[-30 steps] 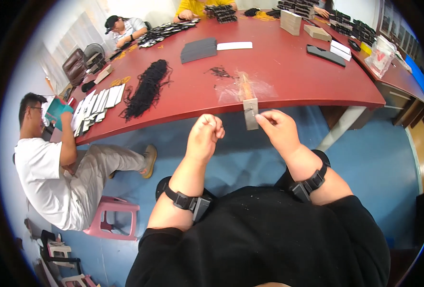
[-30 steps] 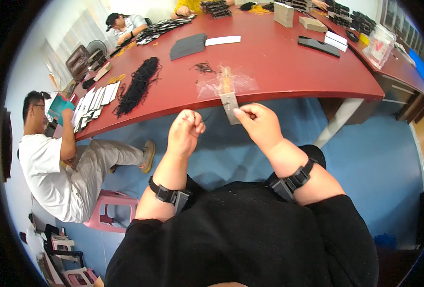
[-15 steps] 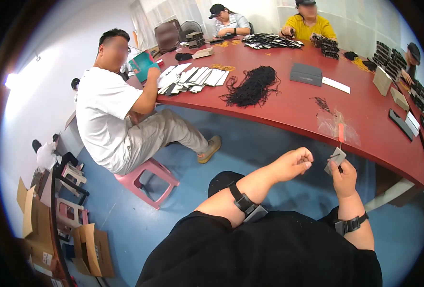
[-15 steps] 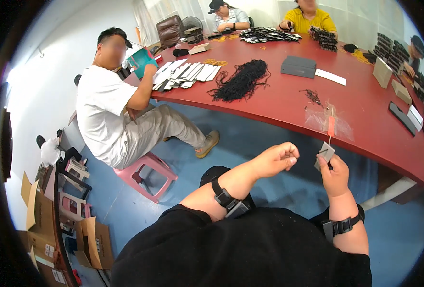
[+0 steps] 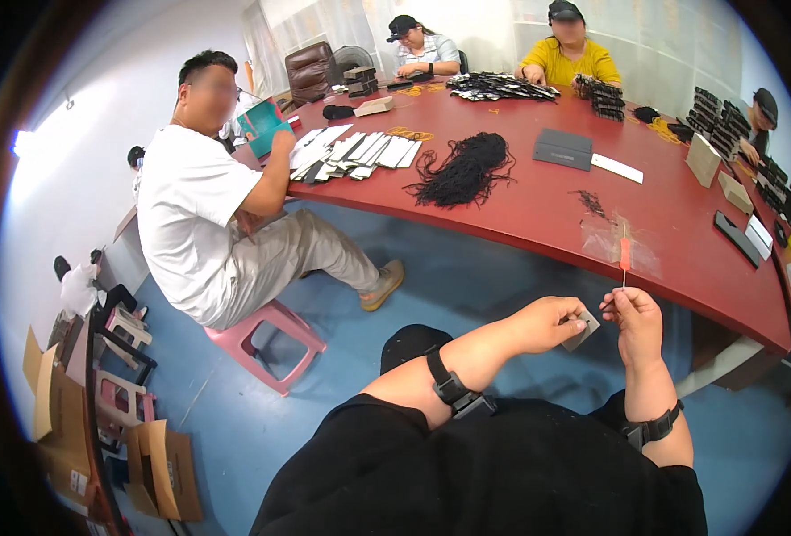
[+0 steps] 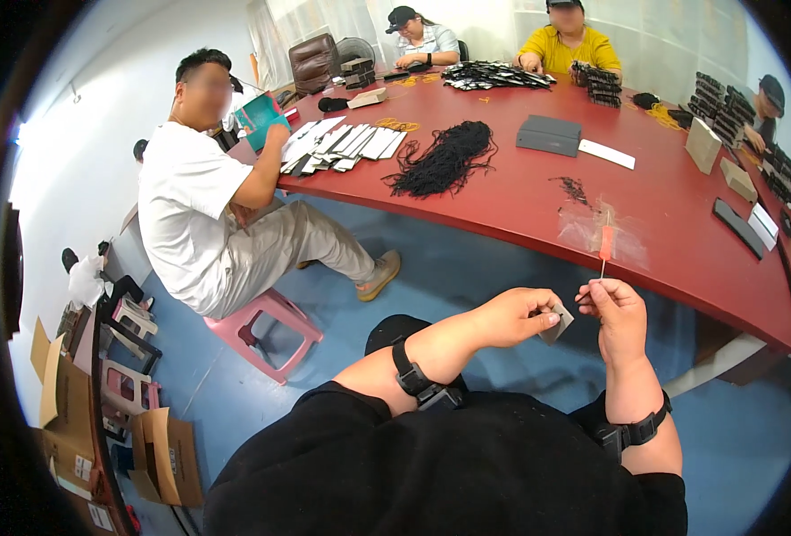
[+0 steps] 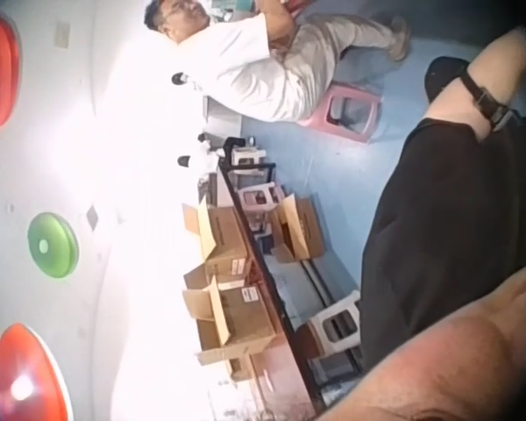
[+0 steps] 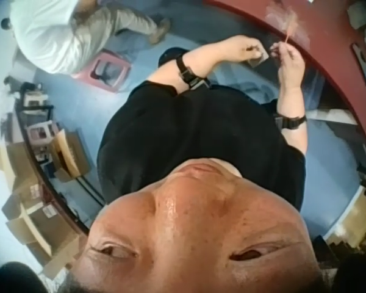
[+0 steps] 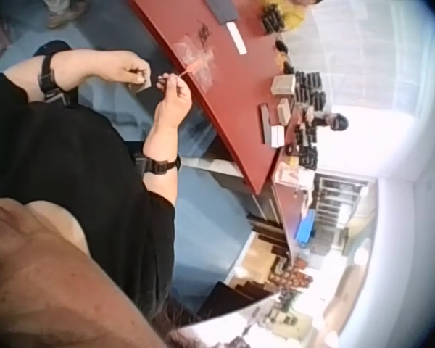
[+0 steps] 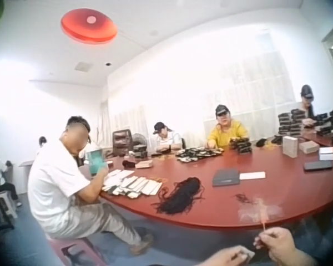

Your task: Attaching elastic strings to various tags and labels at an assembly table.

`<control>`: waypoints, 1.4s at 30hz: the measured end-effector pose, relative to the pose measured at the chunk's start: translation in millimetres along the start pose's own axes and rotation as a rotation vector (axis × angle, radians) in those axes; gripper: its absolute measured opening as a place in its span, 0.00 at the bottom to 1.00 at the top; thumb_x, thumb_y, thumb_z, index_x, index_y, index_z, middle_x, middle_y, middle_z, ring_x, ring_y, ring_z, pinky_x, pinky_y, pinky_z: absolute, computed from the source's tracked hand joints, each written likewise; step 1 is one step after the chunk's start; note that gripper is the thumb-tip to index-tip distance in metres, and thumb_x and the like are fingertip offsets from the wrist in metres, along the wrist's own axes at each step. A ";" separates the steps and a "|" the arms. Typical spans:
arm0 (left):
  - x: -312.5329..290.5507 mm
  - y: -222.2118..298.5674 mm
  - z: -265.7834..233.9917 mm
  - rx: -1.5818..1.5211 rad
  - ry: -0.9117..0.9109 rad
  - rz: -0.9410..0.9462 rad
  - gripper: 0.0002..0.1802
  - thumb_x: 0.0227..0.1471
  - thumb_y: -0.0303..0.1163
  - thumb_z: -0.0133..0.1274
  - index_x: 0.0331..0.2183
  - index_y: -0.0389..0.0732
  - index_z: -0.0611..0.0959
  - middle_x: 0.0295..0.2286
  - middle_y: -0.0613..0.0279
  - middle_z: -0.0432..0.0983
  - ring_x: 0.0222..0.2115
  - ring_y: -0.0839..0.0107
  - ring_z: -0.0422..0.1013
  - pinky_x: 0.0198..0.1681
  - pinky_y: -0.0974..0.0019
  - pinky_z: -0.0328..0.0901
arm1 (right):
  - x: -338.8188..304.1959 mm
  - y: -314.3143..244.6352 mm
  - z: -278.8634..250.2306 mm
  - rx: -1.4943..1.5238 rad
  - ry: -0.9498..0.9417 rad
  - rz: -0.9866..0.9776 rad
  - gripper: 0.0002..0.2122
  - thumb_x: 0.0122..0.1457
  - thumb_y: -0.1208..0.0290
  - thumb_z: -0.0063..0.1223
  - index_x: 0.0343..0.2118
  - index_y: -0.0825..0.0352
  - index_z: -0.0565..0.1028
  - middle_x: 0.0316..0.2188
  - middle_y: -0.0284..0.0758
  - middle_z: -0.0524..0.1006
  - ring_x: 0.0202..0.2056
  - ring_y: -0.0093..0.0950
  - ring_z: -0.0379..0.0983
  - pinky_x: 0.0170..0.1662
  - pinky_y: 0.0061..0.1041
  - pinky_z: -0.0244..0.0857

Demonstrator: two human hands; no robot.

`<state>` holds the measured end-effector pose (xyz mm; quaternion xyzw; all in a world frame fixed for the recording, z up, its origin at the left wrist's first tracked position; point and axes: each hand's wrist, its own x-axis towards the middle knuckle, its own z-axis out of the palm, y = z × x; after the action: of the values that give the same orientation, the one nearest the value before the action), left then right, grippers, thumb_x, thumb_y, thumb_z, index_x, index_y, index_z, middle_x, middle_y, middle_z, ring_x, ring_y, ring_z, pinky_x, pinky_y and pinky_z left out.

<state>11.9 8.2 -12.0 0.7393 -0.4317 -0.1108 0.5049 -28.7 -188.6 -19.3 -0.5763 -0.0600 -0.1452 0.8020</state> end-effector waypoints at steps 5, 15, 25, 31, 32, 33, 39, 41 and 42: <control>0.5 2.6 1.2 0.004 -0.016 -0.093 0.10 0.54 0.32 0.48 0.36 0.37 0.75 0.26 0.62 0.74 0.29 0.74 0.70 0.34 0.68 0.65 | -0.5 -1.3 -6.3 0.028 0.010 0.052 0.06 0.57 0.71 0.51 0.31 0.68 0.74 0.28 0.36 0.77 0.28 0.25 0.74 0.32 0.21 0.70; 12.7 6.2 9.3 0.028 0.031 -0.120 0.07 0.54 0.27 0.48 0.35 0.35 0.75 0.26 0.65 0.74 0.27 0.79 0.68 0.32 0.73 0.65 | -1.3 2.4 -6.1 0.573 -0.321 0.140 0.07 0.58 0.69 0.47 0.30 0.67 0.71 0.27 0.31 0.70 0.30 0.23 0.66 0.34 0.19 0.59; 13.4 14.4 15.2 -0.497 0.201 0.086 0.14 0.54 0.22 0.45 0.44 0.36 0.69 0.30 0.64 0.69 0.32 0.75 0.67 0.40 0.72 0.62 | -9.3 7.7 -8.4 0.542 -0.205 0.302 0.13 0.59 0.74 0.45 0.46 0.68 0.70 0.36 0.33 0.75 0.28 0.19 0.67 0.35 0.19 0.63; 12.3 8.0 13.3 -0.532 0.248 -0.002 0.13 0.55 0.22 0.45 0.44 0.35 0.72 0.34 0.58 0.76 0.27 0.76 0.69 0.34 0.71 0.67 | -5.0 12.5 -12.8 0.542 -0.303 0.110 0.11 0.57 0.69 0.52 0.38 0.70 0.75 0.34 0.36 0.77 0.29 0.19 0.68 0.35 0.18 0.64; 12.2 7.8 14.5 -0.501 0.259 0.011 0.12 0.55 0.22 0.46 0.43 0.33 0.73 0.35 0.57 0.76 0.27 0.77 0.70 0.33 0.73 0.67 | -6.1 11.9 -13.7 0.587 -0.297 0.113 0.10 0.56 0.68 0.53 0.36 0.70 0.76 0.33 0.36 0.77 0.27 0.19 0.68 0.35 0.18 0.64; 11.8 7.7 15.9 -0.500 0.246 0.022 0.12 0.55 0.22 0.46 0.43 0.33 0.73 0.35 0.57 0.76 0.27 0.77 0.70 0.33 0.73 0.67 | -6.0 10.5 -14.0 0.629 -0.294 0.110 0.10 0.56 0.67 0.53 0.35 0.70 0.77 0.33 0.36 0.77 0.26 0.19 0.68 0.34 0.18 0.64; 11.4 12.7 12.7 0.558 0.463 0.428 0.14 0.44 0.23 0.55 0.37 0.43 0.80 0.34 0.58 0.76 0.34 0.62 0.72 0.41 0.62 0.63 | -14.5 -9.8 -2.7 0.080 -0.187 0.116 0.11 0.54 0.72 0.56 0.38 0.72 0.76 0.32 0.35 0.78 0.25 0.18 0.70 0.30 0.17 0.66; 10.2 16.1 12.5 0.529 0.463 0.462 0.16 0.41 0.23 0.57 0.37 0.44 0.80 0.34 0.59 0.76 0.34 0.61 0.71 0.43 0.62 0.60 | -16.2 -14.7 3.1 -0.050 -0.173 0.065 0.10 0.53 0.77 0.55 0.39 0.72 0.75 0.34 0.37 0.77 0.28 0.18 0.71 0.28 0.16 0.66; 9.3 18.0 12.8 0.530 0.444 0.451 0.16 0.41 0.23 0.57 0.37 0.44 0.80 0.33 0.60 0.76 0.34 0.62 0.71 0.42 0.62 0.60 | -16.8 -16.3 5.0 -0.103 -0.197 0.043 0.11 0.53 0.77 0.56 0.40 0.72 0.75 0.33 0.36 0.77 0.28 0.18 0.71 0.28 0.16 0.66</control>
<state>0.4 -9.3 -0.3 0.7366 -0.4768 0.2798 0.3897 -49.2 -185.9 -7.3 -0.6295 -0.1187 -0.0736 0.7644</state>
